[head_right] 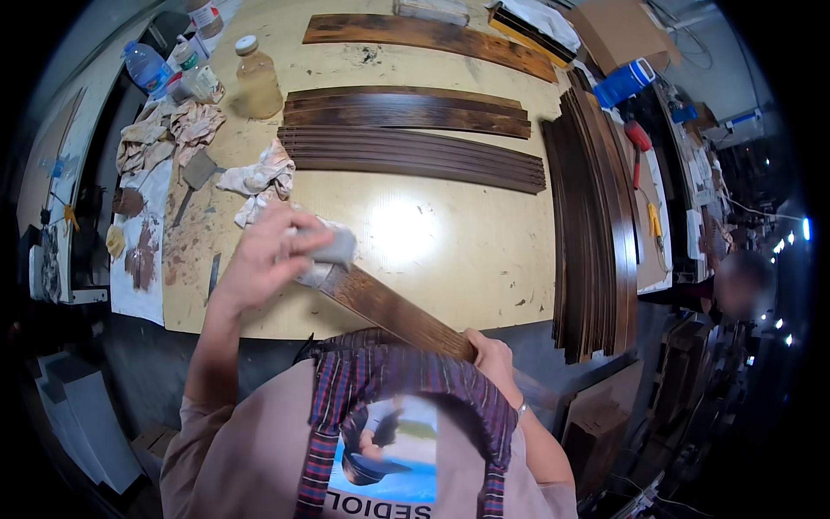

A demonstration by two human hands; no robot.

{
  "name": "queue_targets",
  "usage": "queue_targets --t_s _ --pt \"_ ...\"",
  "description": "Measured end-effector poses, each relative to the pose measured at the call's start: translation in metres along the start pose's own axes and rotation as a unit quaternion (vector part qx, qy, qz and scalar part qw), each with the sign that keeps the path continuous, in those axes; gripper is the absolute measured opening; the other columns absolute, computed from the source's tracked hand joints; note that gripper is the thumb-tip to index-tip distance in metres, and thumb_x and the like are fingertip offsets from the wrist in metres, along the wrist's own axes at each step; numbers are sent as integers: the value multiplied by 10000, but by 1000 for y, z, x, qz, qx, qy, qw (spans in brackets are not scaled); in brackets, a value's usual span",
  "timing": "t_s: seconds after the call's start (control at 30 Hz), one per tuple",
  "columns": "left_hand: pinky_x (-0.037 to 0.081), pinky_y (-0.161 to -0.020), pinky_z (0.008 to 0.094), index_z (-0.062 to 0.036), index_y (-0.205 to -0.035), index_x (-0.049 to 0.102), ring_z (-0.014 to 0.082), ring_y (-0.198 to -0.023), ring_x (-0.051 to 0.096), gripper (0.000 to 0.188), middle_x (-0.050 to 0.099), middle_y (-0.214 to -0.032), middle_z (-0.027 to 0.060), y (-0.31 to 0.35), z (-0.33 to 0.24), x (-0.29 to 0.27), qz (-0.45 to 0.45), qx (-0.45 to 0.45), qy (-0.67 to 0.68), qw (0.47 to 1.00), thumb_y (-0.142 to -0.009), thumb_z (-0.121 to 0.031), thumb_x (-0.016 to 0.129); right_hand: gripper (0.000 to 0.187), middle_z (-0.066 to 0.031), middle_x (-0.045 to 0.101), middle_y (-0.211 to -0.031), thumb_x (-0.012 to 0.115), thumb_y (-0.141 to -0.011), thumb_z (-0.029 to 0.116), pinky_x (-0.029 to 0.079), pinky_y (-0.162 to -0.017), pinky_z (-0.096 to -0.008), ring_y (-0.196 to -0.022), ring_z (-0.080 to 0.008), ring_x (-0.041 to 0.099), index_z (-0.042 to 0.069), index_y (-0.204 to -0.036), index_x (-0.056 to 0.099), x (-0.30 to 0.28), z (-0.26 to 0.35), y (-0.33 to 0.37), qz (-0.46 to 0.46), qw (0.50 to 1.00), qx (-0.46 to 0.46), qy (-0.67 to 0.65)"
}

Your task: The person repeatedly sands and wipes long wooden planks on a workbench. They use a sanding block to smooth the edges and a cloth to wipe the surfaces, handling each plank one at a time and stacking finished pieces.

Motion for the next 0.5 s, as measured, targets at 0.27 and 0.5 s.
queue_targets --t_s 0.27,0.5 --pt "437 -864 327 -45 -1101 726 255 -963 568 437 652 -1051 98 -12 -18 1 44 23 51 997 -672 27 687 516 -227 515 -666 751 -689 525 435 -575 -408 -691 -442 552 62 -866 608 6 -10 3 -46 999 -16 -24" --pt "438 -902 341 -42 -1070 726 265 -1003 579 408 655 -1079 101 -16 -17 4 1 -26 81 996 -678 53 663 516 -192 520 -633 727 -701 549 436 -569 -392 -642 -401 565 64 -809 588 -1 0 6 -25 999 14 -21"
Point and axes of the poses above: each hand's wrist, its own y-axis away from the middle knuckle, its own x-axis out of the palm, z = x × y, the point moved 2 cm from there along -y, towards the middle knuckle
